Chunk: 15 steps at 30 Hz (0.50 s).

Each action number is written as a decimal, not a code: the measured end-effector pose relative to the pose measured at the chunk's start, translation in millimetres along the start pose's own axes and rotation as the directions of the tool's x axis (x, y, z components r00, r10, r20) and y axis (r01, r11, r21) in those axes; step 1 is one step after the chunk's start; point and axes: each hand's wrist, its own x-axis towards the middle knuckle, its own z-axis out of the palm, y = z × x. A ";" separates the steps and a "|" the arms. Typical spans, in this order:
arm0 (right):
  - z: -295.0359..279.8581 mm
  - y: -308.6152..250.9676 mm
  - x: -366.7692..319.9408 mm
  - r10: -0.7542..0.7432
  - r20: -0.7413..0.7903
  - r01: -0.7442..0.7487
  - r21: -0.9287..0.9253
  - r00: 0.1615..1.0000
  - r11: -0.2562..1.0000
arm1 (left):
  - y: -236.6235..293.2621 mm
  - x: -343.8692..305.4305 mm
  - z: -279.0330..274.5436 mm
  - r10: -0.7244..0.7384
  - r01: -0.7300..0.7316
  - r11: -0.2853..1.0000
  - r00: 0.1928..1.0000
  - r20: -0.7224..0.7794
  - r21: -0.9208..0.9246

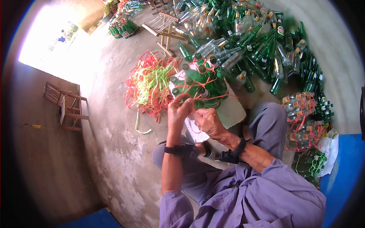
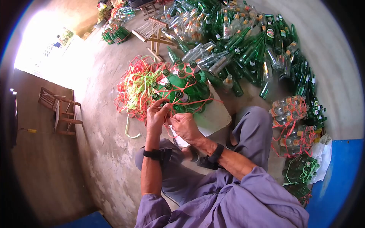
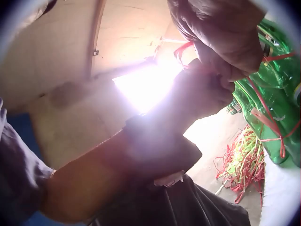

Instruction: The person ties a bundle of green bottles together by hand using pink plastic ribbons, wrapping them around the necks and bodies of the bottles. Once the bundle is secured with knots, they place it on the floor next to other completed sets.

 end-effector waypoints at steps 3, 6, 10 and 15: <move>-7.9 4.1 0.7 0.056 0.026 -0.056 0.019 0.998 0.998 | 4.2 -1.0 -0.8 -0.040 0.041 0.997 0.999 -0.013 0.068; -15.2 10.4 -0.2 0.095 0.034 -0.096 0.038 0.995 0.995 | 3.7 -2.0 1.2 -0.027 0.027 0.995 1.000 -0.002 0.094; -14.1 18.2 -1.6 0.096 -0.009 -0.096 0.051 0.995 0.994 | 8.5 -14.8 6.8 0.007 0.001 0.963 1.000 -0.029 0.269; -14.5 22.7 0.5 0.102 -0.007 -0.102 0.030 0.995 0.994 | 16.2 -28.8 5.7 0.049 -0.024 0.885 0.998 -0.042 0.465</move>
